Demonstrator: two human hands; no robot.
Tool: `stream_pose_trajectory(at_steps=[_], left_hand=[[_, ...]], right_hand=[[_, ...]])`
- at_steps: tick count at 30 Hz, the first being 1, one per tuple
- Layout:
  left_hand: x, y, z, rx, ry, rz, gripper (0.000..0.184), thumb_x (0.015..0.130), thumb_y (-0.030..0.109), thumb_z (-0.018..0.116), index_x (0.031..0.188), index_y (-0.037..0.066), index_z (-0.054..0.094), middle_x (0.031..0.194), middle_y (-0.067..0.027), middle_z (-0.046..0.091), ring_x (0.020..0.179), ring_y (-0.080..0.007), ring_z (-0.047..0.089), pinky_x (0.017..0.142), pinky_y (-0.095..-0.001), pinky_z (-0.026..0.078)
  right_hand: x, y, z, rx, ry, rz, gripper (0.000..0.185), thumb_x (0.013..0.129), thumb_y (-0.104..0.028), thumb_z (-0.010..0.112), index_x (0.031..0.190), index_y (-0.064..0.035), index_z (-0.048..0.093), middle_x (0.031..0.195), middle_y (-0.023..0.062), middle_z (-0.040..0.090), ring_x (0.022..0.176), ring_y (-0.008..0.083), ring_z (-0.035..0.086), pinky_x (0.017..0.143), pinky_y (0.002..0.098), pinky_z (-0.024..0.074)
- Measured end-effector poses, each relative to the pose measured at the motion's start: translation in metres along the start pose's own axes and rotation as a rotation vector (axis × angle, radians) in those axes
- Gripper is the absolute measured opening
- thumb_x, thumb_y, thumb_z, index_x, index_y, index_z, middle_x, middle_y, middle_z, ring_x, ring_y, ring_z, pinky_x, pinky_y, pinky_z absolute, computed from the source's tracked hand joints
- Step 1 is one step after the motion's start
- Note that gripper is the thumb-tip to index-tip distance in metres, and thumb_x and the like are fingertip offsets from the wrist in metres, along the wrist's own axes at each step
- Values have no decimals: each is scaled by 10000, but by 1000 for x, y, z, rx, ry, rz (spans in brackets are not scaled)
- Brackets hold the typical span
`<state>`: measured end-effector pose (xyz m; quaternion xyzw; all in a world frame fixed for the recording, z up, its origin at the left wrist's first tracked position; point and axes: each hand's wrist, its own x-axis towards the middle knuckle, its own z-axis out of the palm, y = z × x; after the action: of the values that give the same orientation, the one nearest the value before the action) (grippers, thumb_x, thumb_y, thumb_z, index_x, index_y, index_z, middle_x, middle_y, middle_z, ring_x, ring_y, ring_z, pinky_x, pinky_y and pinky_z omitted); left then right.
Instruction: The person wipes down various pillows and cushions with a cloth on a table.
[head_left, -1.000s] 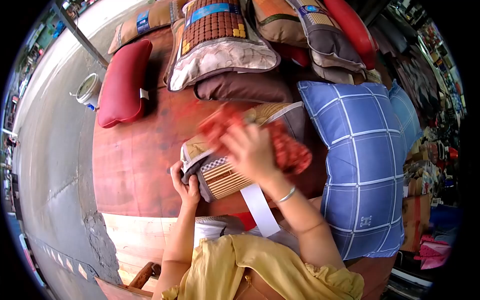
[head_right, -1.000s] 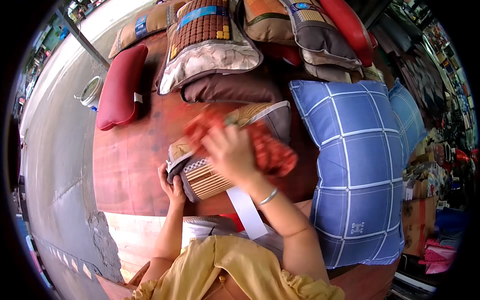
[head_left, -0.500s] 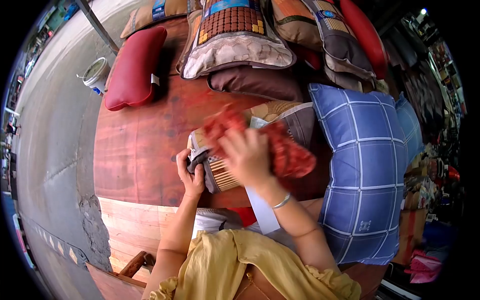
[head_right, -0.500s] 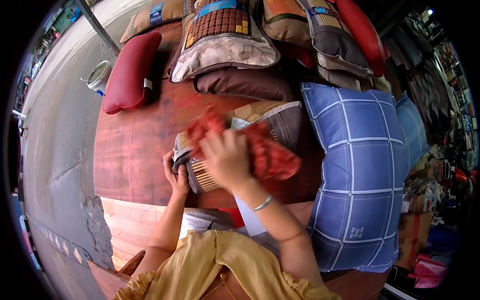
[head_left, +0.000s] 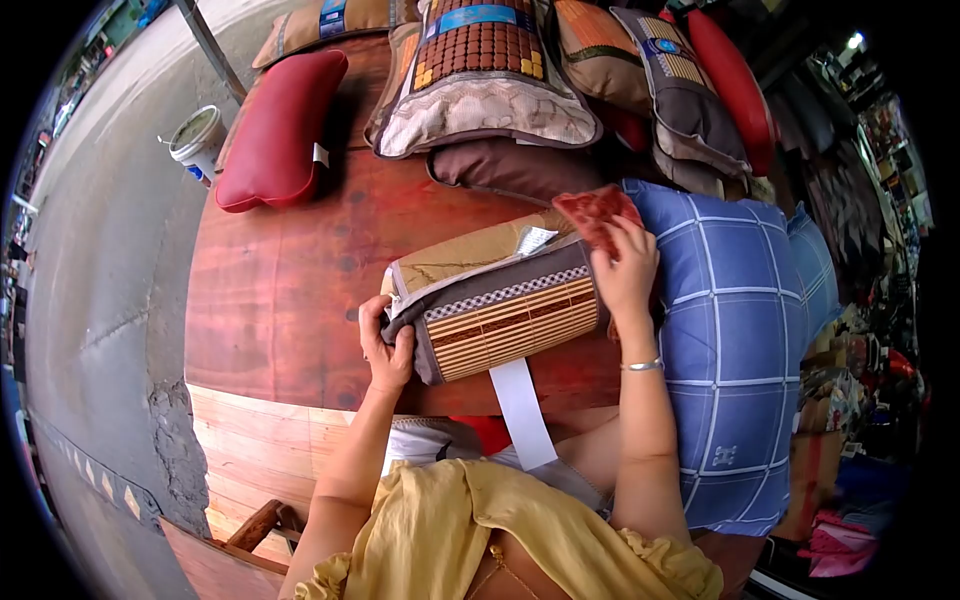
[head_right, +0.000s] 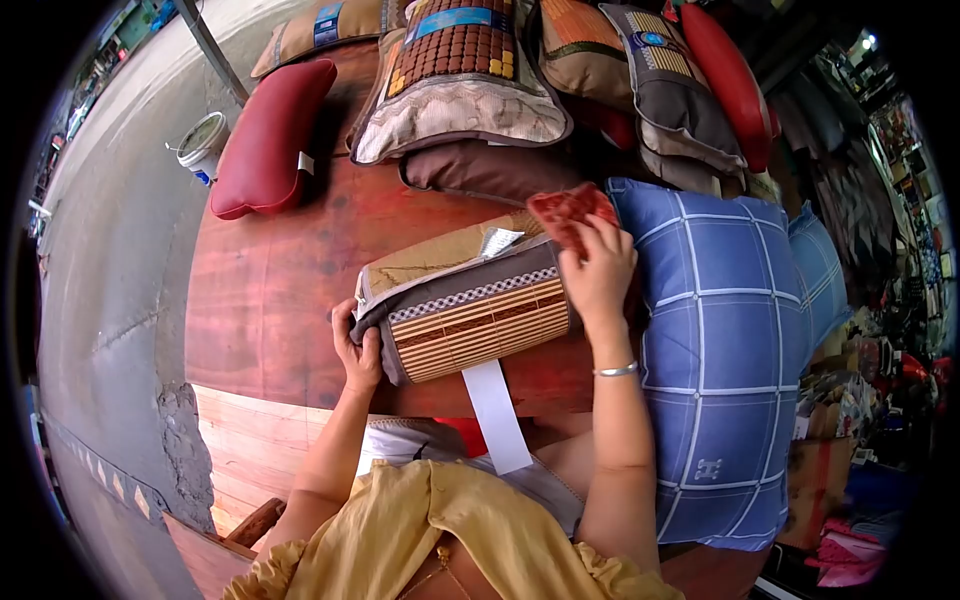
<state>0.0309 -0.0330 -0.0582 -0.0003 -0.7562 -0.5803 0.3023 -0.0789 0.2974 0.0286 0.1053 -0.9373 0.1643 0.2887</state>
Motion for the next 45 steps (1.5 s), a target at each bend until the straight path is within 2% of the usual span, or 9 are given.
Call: stream_pose_trajectory(at_steps=[12,13,15,17,26,35,39,41,45], left_hand=[[-3,-10,1,-12,-10,-45,441,854,228,634,1207,-14,527,1110,-135,532,1033,-259,526,949,-364,422],[4,18,16,-331,147,-336,444,869,251,636,1209,-12,526,1112,-129,537,1039,-263,530,952,-373,429],[0,-1,12,-429,162,-452,441,866,232,638,1217,-11,523,1107,-132,537,1026,-269,532,945,-373,435],[-4,-8,0,-33,21,7,444,858,209,643,1225,-11,522,1112,-138,534,1027,-264,529,945,-365,428],[-1,-1,-1,0,-7,-9,448,821,175,644,1216,-2,531,1106,-145,523,1021,-268,522,933,-354,420],[-5,-10,-1,-21,-20,-18,441,860,178,616,1237,-21,505,1158,-143,517,1051,-267,516,960,-366,407],[-15,-25,0,-586,68,-491,431,911,183,589,1268,-27,472,1242,-160,518,1126,-290,519,1006,-408,404],[-23,-44,-1,-92,105,-73,443,884,176,610,1257,-26,484,1201,-152,516,1100,-270,513,996,-391,401],[-6,-12,-2,-21,0,-45,455,830,164,619,1229,-23,502,1115,-124,494,1052,-249,484,980,-356,377]], right_hand=[[-60,-180,9,174,-195,-396,492,707,-272,726,1171,-127,653,1308,60,562,1087,330,498,850,489,401],[-65,-193,11,281,-156,-425,501,712,-288,737,1182,-141,643,1316,65,558,1106,336,496,878,485,404],[-61,-190,9,307,-181,-453,523,706,-296,750,1197,-156,635,1308,68,556,1102,324,498,890,472,403],[-47,-168,0,314,-233,-435,536,692,-284,757,1200,-163,634,1302,68,556,1080,312,499,875,470,401],[-13,12,6,123,35,71,350,826,-178,622,1165,-117,680,1319,68,583,1135,316,507,978,474,386],[-60,-148,-5,99,-166,-296,473,734,-229,697,1197,-152,647,1305,47,560,1060,320,497,825,505,390],[-72,-183,5,339,-143,-438,444,773,-278,695,1189,-136,630,1310,83,564,1124,337,510,906,496,410],[-59,-162,-3,287,-175,-415,424,765,-247,699,1169,-138,630,1310,88,559,1116,329,510,874,500,412],[-22,-73,-14,-83,-120,-107,420,764,-189,681,1181,-157,646,1279,68,569,1046,291,502,834,489,401]])
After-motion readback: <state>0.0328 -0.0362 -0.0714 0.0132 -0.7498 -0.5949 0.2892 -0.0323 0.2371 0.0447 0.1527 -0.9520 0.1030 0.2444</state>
